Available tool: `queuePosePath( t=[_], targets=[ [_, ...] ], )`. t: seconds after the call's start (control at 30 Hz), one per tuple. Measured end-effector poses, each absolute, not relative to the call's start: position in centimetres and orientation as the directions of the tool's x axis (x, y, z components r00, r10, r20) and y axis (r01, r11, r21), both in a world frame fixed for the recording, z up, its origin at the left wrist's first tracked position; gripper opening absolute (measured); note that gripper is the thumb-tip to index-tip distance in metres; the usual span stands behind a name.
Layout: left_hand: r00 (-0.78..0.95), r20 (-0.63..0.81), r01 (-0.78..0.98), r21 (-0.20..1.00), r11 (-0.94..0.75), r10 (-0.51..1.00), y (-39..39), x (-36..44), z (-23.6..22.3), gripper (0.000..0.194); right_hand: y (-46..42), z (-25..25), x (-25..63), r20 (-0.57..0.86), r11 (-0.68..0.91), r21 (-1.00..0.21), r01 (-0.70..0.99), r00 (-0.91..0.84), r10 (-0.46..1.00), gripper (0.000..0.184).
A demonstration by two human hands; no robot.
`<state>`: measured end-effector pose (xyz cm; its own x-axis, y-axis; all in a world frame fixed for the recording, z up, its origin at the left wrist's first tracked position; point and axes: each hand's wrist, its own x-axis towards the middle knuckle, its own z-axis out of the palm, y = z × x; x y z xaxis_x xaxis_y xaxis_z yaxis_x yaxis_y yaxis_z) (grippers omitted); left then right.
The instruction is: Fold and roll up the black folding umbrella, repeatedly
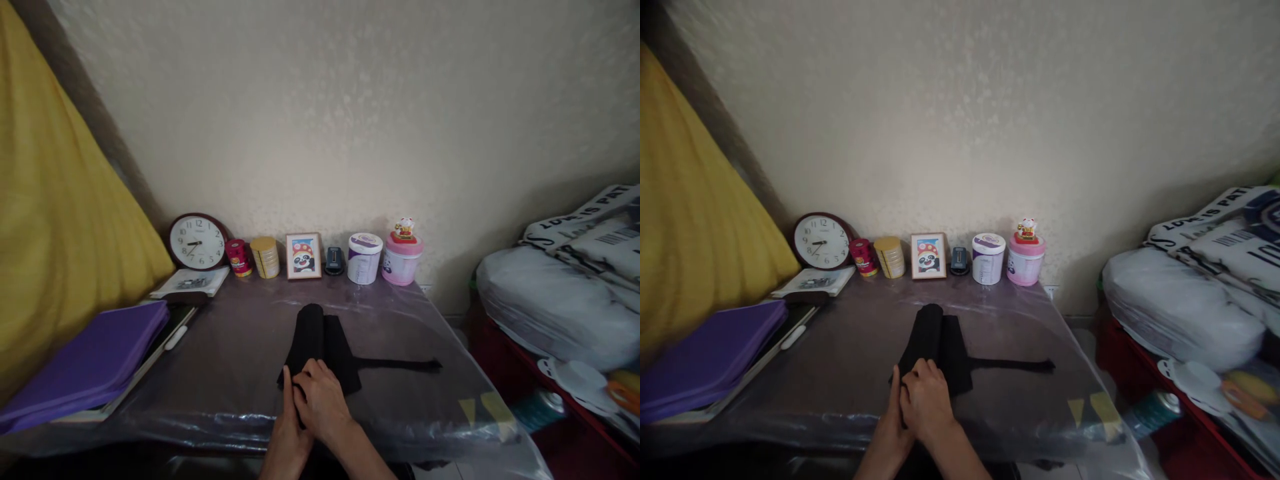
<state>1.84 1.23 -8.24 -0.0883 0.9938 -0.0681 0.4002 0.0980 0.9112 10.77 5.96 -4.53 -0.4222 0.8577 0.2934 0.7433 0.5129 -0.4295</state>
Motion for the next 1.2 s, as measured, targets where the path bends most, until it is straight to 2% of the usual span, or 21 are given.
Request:
queuePosePath(
  t=[0.1,0.17,0.23,0.3,0.4,0.53,0.73,0.87,1.0,1.1,1.2],
  targets=[
    [-0.049,-0.056,0.353,0.933,0.070,0.997,1.4,1.6,-8.3,0.083,5.5,-3.9,11.5,0.297,0.548,-0.473,0.690,-0.461,0.836,0.019],
    [-0.018,-0.058,0.328,0.943,0.061,0.998,1.6,1.4,-8.6,0.083,5.5,-3.6,12.2,0.306,0.567,-0.550,0.613,-0.484,0.820,0.022],
    [-0.008,-0.079,0.325,0.943,0.078,0.997,1.7,1.3,-8.8,0.084,6.0,-3.7,13.1,0.338,0.558,-0.618,0.554,-0.454,0.825,0.025],
    [-0.042,-0.108,0.342,0.932,0.115,0.993,1.8,1.3,-8.8,0.082,7.0,-4.3,13.8,0.385,0.538,-0.635,0.555,-0.376,0.842,0.028],
    [-0.101,-0.147,0.382,0.907,0.175,0.984,1.9,1.5,-8.7,0.077,9.3,-6.0,14.0,0.425,0.543,-0.581,0.606,-0.343,0.838,0.033],
    [-0.111,-0.168,0.416,0.887,0.199,0.980,2.1,1.8,-8.5,0.076,12.7,-7.5,12.9,0.388,0.545,-0.498,0.674,-0.388,0.836,0.041],
    [-0.094,-0.232,0.474,0.845,0.249,0.968,2.6,1.9,-9.2,0.079,17.4,-6.7,10.7,0.333,0.504,-0.405,0.763,-0.390,0.858,0.040],
    [-0.041,-0.262,0.570,0.787,0.238,0.964,2.9,1.7,-9.6,0.080,18.8,-6.9,10.4,0.343,0.387,-0.404,0.829,-0.255,0.904,0.046],
    [-0.078,-0.308,0.691,0.669,0.275,0.948,3.3,2.2,-9.3,0.075,17.6,-8.6,10.4,0.326,0.178,-0.520,0.835,0.001,0.945,0.060],
    [-0.120,-0.321,0.732,0.610,0.303,0.939,3.6,2.9,-8.5,0.077,16.1,-9.3,9.6,0.269,0.121,-0.535,0.836,0.033,0.962,0.059],
    [-0.114,-0.358,0.747,0.584,0.318,0.927,4.0,3.5,-7.8,0.078,15.3,-8.7,8.5,0.227,0.075,-0.468,0.881,0.038,0.973,0.062]
  ],
)
